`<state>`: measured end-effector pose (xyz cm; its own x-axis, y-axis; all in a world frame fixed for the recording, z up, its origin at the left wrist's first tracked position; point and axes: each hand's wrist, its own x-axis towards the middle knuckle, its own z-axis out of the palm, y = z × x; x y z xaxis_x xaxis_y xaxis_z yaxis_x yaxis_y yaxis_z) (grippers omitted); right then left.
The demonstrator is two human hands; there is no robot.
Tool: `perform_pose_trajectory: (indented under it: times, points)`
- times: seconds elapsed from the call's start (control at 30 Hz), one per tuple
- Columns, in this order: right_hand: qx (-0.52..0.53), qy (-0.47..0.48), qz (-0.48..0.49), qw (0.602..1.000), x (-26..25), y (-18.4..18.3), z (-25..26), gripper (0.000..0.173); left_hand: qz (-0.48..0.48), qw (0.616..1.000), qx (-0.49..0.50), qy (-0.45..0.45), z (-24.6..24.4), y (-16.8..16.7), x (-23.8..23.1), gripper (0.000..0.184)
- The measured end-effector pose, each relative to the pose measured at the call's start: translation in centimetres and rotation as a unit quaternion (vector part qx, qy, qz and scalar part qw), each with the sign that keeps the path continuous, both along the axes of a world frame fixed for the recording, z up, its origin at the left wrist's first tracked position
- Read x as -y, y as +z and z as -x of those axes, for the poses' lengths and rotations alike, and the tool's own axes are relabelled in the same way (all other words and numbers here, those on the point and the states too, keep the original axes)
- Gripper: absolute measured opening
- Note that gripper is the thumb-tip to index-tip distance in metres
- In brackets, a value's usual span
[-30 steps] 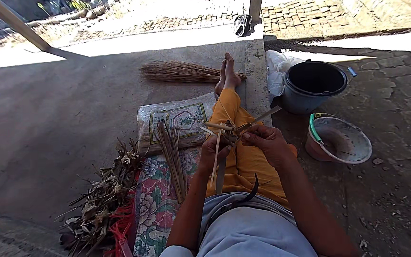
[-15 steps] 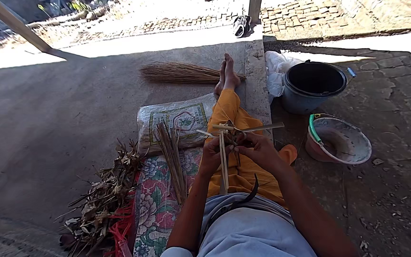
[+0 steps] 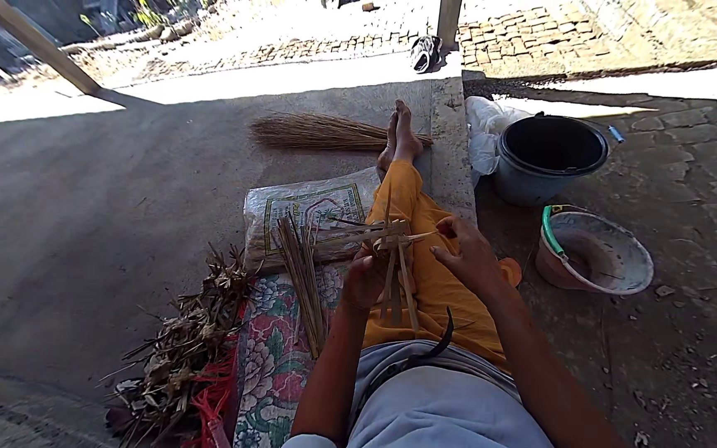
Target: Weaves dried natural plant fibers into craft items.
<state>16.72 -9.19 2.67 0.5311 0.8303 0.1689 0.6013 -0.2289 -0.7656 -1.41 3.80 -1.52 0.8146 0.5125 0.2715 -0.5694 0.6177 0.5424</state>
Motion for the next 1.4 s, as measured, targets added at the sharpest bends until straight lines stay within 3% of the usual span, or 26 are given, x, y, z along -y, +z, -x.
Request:
perform_pose_trajectory:
  times: [0.13, 0.2, 0.27, 0.4, 0.5, 0.6, 0.73, 0.87, 1.0, 1.4]
  points:
    - [0.009, -0.01, -0.13, 0.991, 0.8, 1.7, 0.4, 0.026, -0.069, 0.993, -0.033, 0.093, -0.5, 0.3, 1.0, 0.035]
    - [-0.103, 0.078, -0.112, 0.985, 1.2, 2.2, 0.7, 0.031, -0.075, 0.989, -0.049, 0.121, -0.7, 0.3, 1.3, 0.039]
    - [-0.242, 0.196, -0.078, 0.947, 1.1, 2.1, 0.9, 0.034, -0.072, 0.985, -0.067, 0.14, -1.0, 0.1, 1.4, 0.042]
    - [-0.38, 0.253, -0.064, 0.887, 0.4, 1.7, 2.1, 0.008, -0.084, 0.981, -0.07, 0.161, -1.4, -0.2, 1.2, 0.038]
    - [-0.407, 0.264, -0.055, 0.873, 0.0, 1.4, 2.4, 0.001, -0.067, 0.977, -0.095, 0.181, -1.4, -0.3, 1.1, 0.033]
    - [-0.367, 0.286, -0.029, 0.885, -0.1, 0.7, 2.2, 0.003, -0.077, 0.965, -0.133, 0.211, -1.3, 0.1, 1.3, 0.017]
    - [-0.359, 0.214, -0.054, 0.907, 0.1, 1.1, 2.3, 0.004, -0.095, 0.968, -0.14, 0.187, -1.2, 0.4, 1.3, 0.016]
    - [-0.437, 0.109, -0.164, 0.877, 0.2, 1.9, 2.3, 0.011, -0.068, 0.977, -0.134, 0.15, -1.1, 0.9, 1.6, 0.017]
    - [-0.444, 0.078, -0.22, 0.865, 0.0, 1.8, 2.5, 0.013, -0.046, 0.98, -0.141, 0.133, -1.4, 1.0, 2.0, 0.02]
    - [-0.403, 0.074, -0.163, 0.897, -0.2, 1.5, 2.3, 0.009, -0.118, 0.966, -0.189, 0.134, -1.1, 1.1, 2.1, 0.018]
